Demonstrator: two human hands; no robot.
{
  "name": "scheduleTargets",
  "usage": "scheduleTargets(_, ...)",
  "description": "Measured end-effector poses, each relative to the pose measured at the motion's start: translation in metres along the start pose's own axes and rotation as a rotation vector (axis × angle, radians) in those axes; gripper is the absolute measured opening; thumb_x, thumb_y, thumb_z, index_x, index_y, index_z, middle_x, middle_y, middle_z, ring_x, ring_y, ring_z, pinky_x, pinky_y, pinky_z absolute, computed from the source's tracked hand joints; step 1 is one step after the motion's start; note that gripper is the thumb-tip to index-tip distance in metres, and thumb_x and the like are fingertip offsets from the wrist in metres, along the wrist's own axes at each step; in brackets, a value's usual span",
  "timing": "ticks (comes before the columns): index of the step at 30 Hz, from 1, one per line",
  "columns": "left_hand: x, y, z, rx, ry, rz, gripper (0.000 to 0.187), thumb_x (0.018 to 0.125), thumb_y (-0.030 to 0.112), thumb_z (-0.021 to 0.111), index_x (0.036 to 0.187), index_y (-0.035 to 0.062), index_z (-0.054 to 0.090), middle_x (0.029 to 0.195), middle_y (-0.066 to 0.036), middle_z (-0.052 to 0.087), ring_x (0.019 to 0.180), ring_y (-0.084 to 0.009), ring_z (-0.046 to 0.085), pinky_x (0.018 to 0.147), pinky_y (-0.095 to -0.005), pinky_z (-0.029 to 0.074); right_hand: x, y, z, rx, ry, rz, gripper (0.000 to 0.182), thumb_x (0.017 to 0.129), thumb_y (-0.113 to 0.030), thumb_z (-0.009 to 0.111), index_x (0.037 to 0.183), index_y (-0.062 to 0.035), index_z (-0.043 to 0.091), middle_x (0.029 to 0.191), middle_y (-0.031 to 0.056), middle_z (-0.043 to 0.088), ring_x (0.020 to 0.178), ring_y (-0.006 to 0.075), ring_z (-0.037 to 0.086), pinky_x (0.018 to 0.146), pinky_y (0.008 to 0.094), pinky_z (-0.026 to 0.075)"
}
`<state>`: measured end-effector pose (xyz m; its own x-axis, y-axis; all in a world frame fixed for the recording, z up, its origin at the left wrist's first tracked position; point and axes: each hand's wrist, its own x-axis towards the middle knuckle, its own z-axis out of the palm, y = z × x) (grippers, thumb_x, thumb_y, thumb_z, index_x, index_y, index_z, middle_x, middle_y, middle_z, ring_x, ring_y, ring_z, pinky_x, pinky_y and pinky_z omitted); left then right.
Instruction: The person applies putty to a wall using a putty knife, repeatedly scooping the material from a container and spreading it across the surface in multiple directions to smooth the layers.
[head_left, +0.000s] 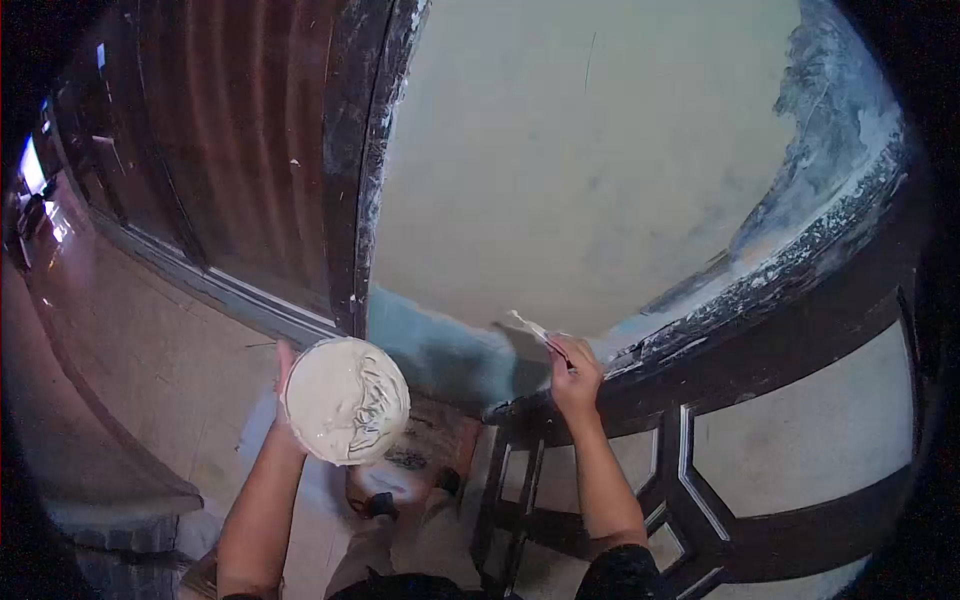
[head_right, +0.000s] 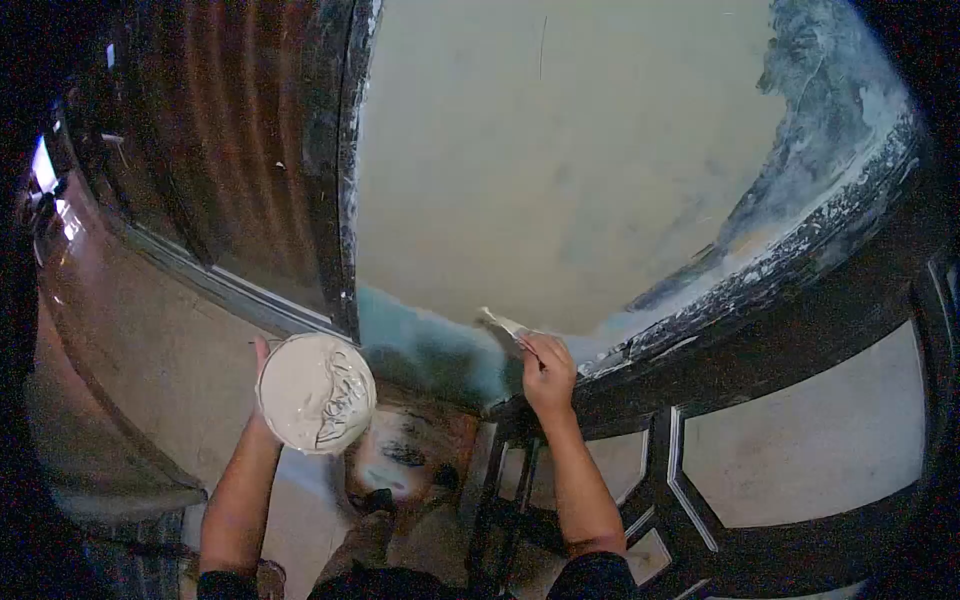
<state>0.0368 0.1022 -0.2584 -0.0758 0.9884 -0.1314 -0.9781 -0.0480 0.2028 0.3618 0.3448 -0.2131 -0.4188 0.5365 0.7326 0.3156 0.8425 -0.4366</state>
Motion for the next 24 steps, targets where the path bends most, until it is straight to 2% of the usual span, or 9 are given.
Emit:
scheduleTargets(2, -0.003, 0.004, -0.013, -0.036, 0.005, 0.017, 0.108, 0.088, 0.091, 0.035, 0.145, 0.0007, 0.055, 0.142, -0.022, 0.062, 0.126, -0.0417, 0.062, 0.11, -0.0586, 0.048, -0.033, 0.053, 0.012, -0.097, -0.064, 0.204, 0.018, 0.088, 0.0, 0.071, 0.104, -0.0026, 0.077, 0.101, 0.0146, 0.077, 0.093, 0.0335, 0.072, 0.086, 0.0407, 0.056)
scheduleTargets(5, -0.009, 0.011, -0.031, -0.043, 0.103, 0.025, 0.112, 0.085, 0.094, 0.035, 0.143, 0.0011, 0.058, 0.139, -0.022, 0.064, 0.122, -0.0431, 0.064, 0.107, -0.0599, 0.05, -0.064, 0.095, 0.035, -0.181, -0.17, 0.257, 0.014, 0.092, -0.007, 0.069, 0.103, -0.0057, 0.078, 0.102, 0.0128, 0.077, 0.096, 0.0343, 0.071, 0.087, 0.041, 0.056)
scheduleTargets(7, -0.008, 0.019, -0.052, 0.068, 0.166, 0.08, 0.111, 0.084, 0.095, 0.035, 0.144, 0.0034, 0.058, 0.141, -0.022, 0.063, 0.123, -0.0468, 0.063, 0.105, -0.0678, 0.047, -0.069, 0.111, 0.045, -0.142, -0.22, 0.303, 0.013, 0.093, -0.011, 0.068, 0.101, -0.0082, 0.078, 0.103, 0.0119, 0.076, 0.098, 0.0346, 0.069, 0.088, 0.0423, 0.055)
scheduleTargets(9, -0.018, 0.025, -0.051, -0.252, 0.266, 0.099, 0.112, 0.082, 0.096, 0.037, 0.145, 0.0056, 0.058, 0.143, -0.022, 0.062, 0.125, -0.0514, 0.06, 0.102, -0.0769, 0.043, -0.071, 0.126, 0.058, -0.198, -0.217, 0.282, 0.013, 0.093, -0.01, 0.068, 0.101, -0.0097, 0.078, 0.102, 0.0127, 0.076, 0.098, 0.0354, 0.07, 0.086, 0.0428, 0.055)
scheduleTargets(10, -0.021, 0.02, -0.059, 0.147, 0.215, 0.116, 0.112, 0.08, 0.098, 0.037, 0.145, 0.0085, 0.058, 0.144, -0.023, 0.06, 0.125, -0.0541, 0.058, 0.097, -0.086, 0.037, -0.07, 0.133, 0.061, -0.227, -0.256, 0.364, 0.014, 0.092, -0.01, 0.067, 0.102, -0.0086, 0.077, 0.103, 0.0133, 0.075, 0.098, 0.036, 0.07, 0.085, 0.042, 0.056)
scheduleTargets(11, -0.024, 0.021, -0.065, 0.102, 0.182, 0.075, 0.113, 0.079, 0.098, 0.037, 0.146, 0.0098, 0.058, 0.144, -0.023, 0.06, 0.124, -0.054, 0.059, 0.093, -0.0892, 0.036, -0.07, 0.139, 0.064, -0.228, -0.266, 0.366, 0.014, 0.092, -0.01, 0.067, 0.102, -0.0086, 0.077, 0.103, 0.0133, 0.075, 0.098, 0.036, 0.07, 0.085, 0.042, 0.056)
scheduleTargets(13, -0.024, 0.027, -0.077, 0.028, 0.269, 0.088, 0.114, 0.077, 0.099, 0.038, 0.146, 0.0111, 0.058, 0.144, -0.023, 0.06, 0.122, -0.0547, 0.06, 0.091, -0.0904, 0.035, -0.064, 0.132, 0.063, -0.159, -0.112, 0.347, 0.014, 0.092, -0.003, 0.066, 0.101, -0.0014, 0.075, 0.096, 0.0183, 0.075, 0.088, 0.0346, 0.073, 0.08, 0.0392, 0.056)
scheduleTargets(19, -0.031, 0.025, -0.095, -0.053, 0.343, 0.098, 0.118, 0.075, 0.101, 0.038, 0.145, 0.0077, 0.058, 0.142, -0.022, 0.062, 0.121, -0.0542, 0.061, 0.097, -0.084, 0.04, -0.073, 0.128, 0.077, -0.309, -0.23, 0.221, 0.012, 0.093, -0.012, 0.071, 0.101, -0.0041, 0.076, 0.098, 0.0152, 0.075, 0.09, 0.0356, 0.073, 0.082, 0.04, 0.056)
scheduleTargets(24, -0.036, 0.025, -0.079, -0.175, 0.302, 0.058, 0.117, 0.079, 0.098, 0.037, 0.145, 0.0037, 0.057, 0.142, -0.023, 0.062, 0.121, -0.0562, 0.06, 0.098, -0.0819, 0.041, -0.074, 0.118, 0.076, -0.315, -0.065, 0.346, 0.009, 0.092, -0.011, 0.068, 0.098, -0.0096, 0.074, 0.1, 0.0131, 0.074, 0.092, 0.0374, 0.068, 0.081, 0.0459, 0.054)
